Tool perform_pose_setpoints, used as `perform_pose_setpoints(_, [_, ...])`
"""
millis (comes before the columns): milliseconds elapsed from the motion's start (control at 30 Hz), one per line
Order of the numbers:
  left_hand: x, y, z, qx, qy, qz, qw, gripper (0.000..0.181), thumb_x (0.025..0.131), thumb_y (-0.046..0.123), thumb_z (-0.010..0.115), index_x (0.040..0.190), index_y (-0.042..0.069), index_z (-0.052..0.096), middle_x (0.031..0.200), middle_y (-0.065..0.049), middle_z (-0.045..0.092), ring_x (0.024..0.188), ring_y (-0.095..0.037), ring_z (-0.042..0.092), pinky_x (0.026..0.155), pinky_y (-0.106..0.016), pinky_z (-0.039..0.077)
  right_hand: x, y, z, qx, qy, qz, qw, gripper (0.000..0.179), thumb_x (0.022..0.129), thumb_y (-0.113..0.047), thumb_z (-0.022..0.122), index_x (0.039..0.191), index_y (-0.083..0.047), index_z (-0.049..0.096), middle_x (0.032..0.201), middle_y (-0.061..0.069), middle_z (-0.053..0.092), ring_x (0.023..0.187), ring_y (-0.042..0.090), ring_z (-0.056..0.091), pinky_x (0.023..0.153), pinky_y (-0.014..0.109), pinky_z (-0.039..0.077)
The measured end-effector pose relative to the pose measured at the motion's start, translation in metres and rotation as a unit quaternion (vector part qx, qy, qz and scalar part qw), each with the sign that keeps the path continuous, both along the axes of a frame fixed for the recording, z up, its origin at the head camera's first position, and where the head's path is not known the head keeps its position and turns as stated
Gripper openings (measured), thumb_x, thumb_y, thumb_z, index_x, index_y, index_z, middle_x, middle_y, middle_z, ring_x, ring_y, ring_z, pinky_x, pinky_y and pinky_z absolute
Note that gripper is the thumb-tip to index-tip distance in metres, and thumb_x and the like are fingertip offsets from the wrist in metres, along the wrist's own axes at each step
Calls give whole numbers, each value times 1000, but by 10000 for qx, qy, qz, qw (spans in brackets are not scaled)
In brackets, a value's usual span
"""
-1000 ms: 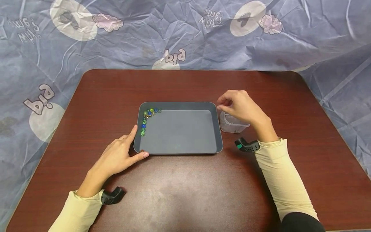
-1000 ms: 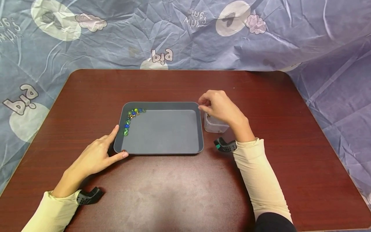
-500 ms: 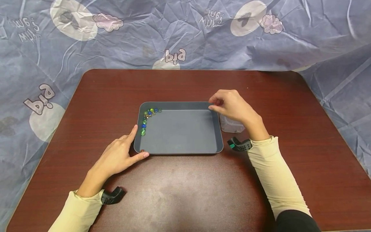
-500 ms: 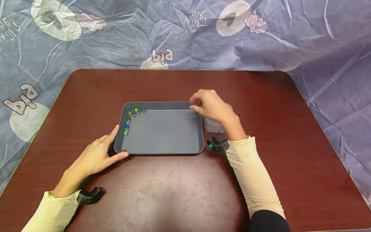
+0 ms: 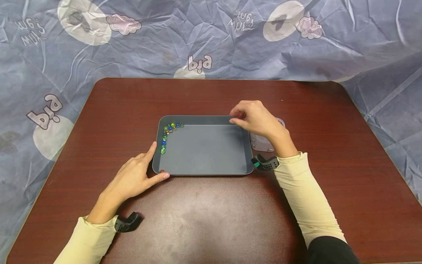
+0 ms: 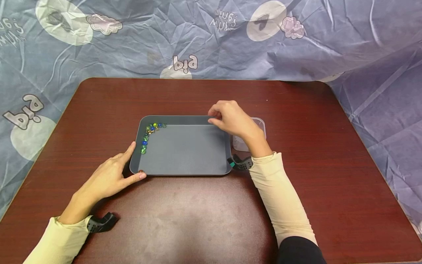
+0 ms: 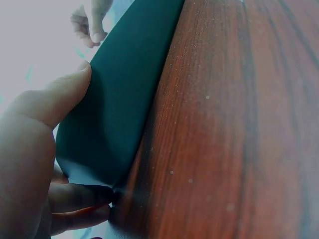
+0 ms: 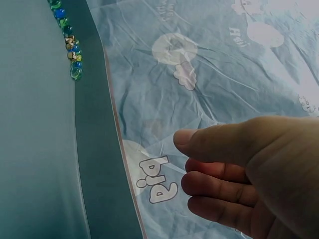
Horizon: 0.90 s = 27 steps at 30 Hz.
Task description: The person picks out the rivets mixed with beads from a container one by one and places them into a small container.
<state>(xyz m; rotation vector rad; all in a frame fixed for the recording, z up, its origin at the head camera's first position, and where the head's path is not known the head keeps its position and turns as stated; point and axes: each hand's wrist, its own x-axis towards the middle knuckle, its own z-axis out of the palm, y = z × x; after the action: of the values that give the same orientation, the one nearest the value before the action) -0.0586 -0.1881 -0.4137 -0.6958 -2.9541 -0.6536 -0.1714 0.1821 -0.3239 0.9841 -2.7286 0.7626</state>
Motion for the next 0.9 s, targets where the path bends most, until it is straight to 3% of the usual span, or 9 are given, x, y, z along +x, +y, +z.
perform_pose_setpoints(900, [0, -1, -1, -7, -16, -19, 10000, 101, 85, 54, 71, 154, -4, 25, 128, -29, 59, 105, -40, 62, 88, -52, 48, -11, -34, -3, -83, -303, 78, 9995, 10, 86, -8, 77, 93, -1, 74, 84, 7, 68, 74, 19, 63, 69, 33, 49])
